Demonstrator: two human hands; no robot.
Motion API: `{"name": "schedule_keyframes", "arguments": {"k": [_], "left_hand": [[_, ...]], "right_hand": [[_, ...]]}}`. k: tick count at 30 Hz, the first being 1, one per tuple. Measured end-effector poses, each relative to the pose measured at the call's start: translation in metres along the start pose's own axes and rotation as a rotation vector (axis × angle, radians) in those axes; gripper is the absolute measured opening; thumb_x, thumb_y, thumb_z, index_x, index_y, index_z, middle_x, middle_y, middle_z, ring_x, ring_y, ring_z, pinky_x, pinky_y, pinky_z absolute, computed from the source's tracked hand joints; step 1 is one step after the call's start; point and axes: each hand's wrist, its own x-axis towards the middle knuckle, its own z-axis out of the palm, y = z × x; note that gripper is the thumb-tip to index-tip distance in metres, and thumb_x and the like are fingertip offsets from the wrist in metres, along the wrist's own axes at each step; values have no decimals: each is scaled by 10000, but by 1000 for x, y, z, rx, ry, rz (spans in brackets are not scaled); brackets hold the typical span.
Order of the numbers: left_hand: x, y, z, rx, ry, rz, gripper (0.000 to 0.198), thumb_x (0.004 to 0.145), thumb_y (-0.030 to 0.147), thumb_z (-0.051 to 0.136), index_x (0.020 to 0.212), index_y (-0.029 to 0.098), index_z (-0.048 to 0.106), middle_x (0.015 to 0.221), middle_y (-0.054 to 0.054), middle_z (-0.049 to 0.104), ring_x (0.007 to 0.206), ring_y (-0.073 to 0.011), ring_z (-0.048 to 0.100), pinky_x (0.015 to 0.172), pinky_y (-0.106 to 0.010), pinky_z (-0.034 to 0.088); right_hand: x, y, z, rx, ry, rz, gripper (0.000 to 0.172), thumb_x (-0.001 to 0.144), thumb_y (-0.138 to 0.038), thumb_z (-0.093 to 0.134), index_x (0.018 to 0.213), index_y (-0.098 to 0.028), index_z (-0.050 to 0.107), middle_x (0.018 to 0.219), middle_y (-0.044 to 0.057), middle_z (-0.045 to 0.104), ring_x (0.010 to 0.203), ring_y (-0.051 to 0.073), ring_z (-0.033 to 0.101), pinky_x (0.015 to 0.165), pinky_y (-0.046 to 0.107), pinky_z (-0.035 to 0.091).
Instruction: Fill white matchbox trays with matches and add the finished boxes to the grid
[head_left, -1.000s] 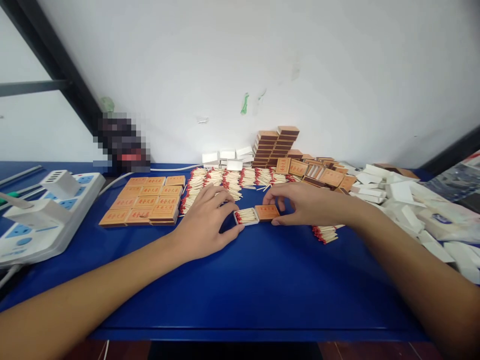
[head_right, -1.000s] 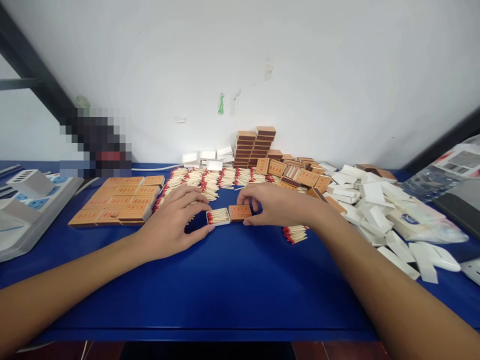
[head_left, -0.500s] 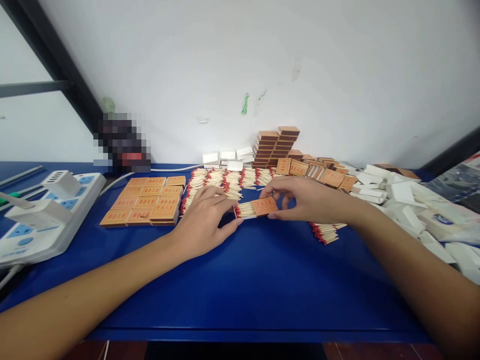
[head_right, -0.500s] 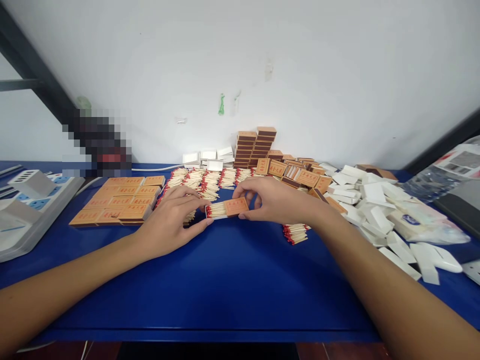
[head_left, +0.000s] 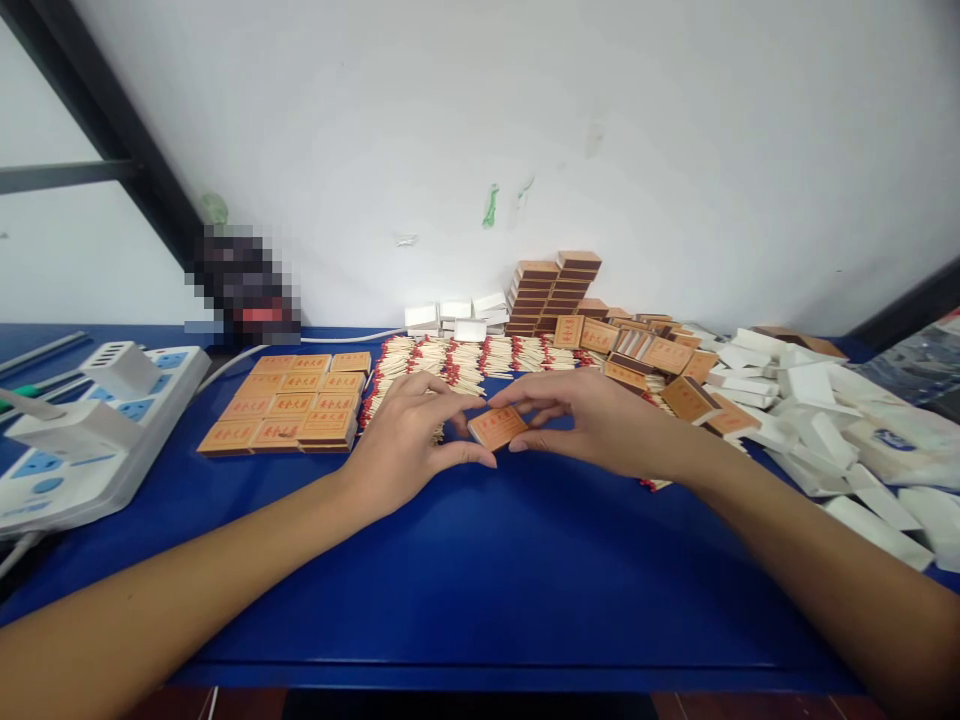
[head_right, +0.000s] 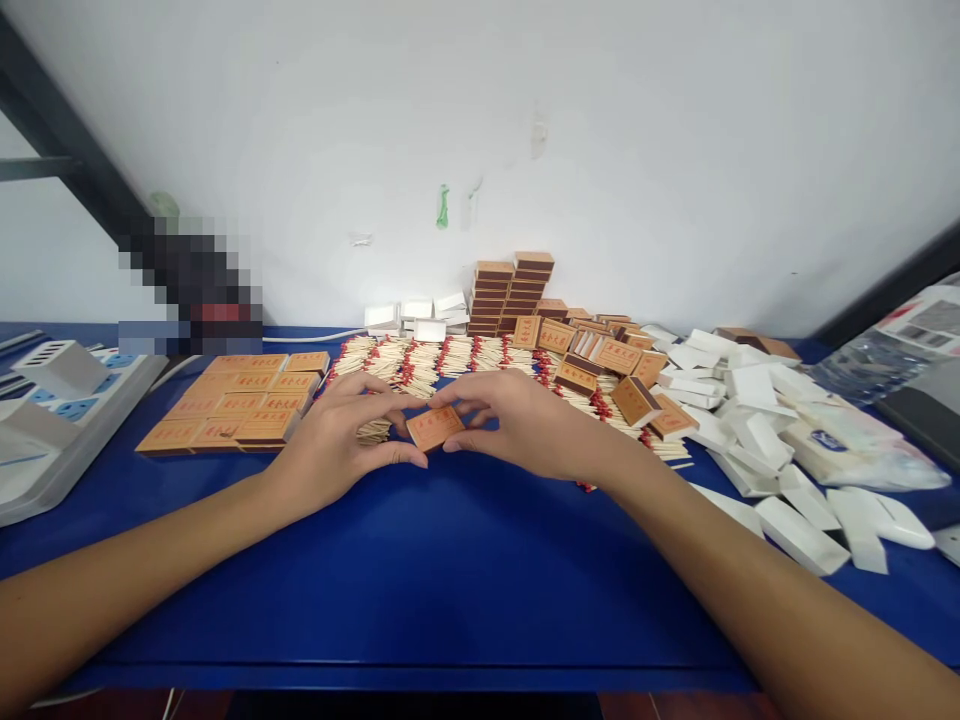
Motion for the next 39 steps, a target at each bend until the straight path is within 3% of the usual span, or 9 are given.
{"name": "schedule_keyframes", "arguments": {"k": [4, 10, 13, 15, 17, 19, 23, 30, 39], "left_hand": [[0, 5, -1, 16, 12, -4, 463, 809, 442, 923, 1185, 230, 756, 958, -22, 760, 975, -229, 683, 916, -402, 546], [11, 3, -16, 166, -33, -31, 294, 908, 395, 759, 1129, 201, 745, 1081, -87, 743, 1086, -274, 684, 1011, -468, 535], [27, -14, -54, 186, -87, -90, 293, 902, 447, 735, 1080, 215, 738, 1090, -71, 779, 1085, -273, 712, 1039, -473, 528], [36, -30, -90, 163, -121, -249, 388, 876, 540, 707, 1090, 218, 737, 1045, -37, 797, 986, -230, 738, 944, -403, 552], [41, -49, -127, 259, -214, -363, 602, 997, 566, 387, 1205, 90, 691, 1125, -56, 771, 1098, -143, 681, 1031, -452, 396], [40, -68, -158, 287, -199, -536, 611, 755, 682, 692, 1108, 185, 734, 1134, -64, 809, 1067, -235, 722, 990, -381, 518], [28, -103, -188, 344, -425, -760, 673, 662, 710, 686, 1102, 208, 765, 1263, -84, 785, 1148, -293, 701, 942, -368, 538], [12, -136, -202, 513, -604, -842, 650, 765, 653, 637, 1227, 212, 757, 1089, -51, 813, 958, -240, 696, 830, -309, 482], [13, -150, -174, 475, -501, -686, 633, 899, 562, 583, 1348, 121, 655, 1207, -103, 786, 1076, -242, 679, 942, -319, 494]], "right_hand": [[-1, -3, 0, -3, -8, -2, 404, 903, -357, 763, 1297, -273, 743, 1244, 53, 800, 1070, 226, 767, 971, 389, 621], [1, 0, -13, 19, 63, 50, 570, 857, -538, 811, 1330, -240, 700, 1302, 106, 766, 1014, 240, 773, 848, 371, 636], [4, 6, -18, -199, 164, 28, 407, 971, -496, 691, 1251, -202, 721, 1229, 125, 782, 954, 242, 758, 815, 380, 597], [6, 12, -21, -336, 205, 11, 311, 1011, -425, 639, 1199, -192, 722, 1190, 128, 786, 952, 250, 741, 831, 394, 568], [8, 19, -22, -422, 212, -2, 232, 1021, -360, 619, 1137, -187, 722, 1128, 123, 789, 947, 254, 727, 832, 393, 541], [10, 24, -23, -467, 198, -11, 173, 1023, -308, 608, 1067, -186, 722, 1067, 114, 785, 929, 249, 715, 809, 377, 518], [12, 28, -21, -484, 164, -3, 138, 1021, -257, 602, 993, -186, 718, 1024, 102, 774, 905, 236, 694, 783, 357, 488], [13, 33, -18, -486, 143, -24, 154, 1024, -250, 599, 957, -189, 723, 973, 89, 762, 878, 222, 670, 762, 343, 463], [12, 35, -16, -522, 127, -8, 158, 1028, -262, 611, 968, -189, 737, 969, 89, 774, 890, 223, 671, 760, 337, 452]]}}
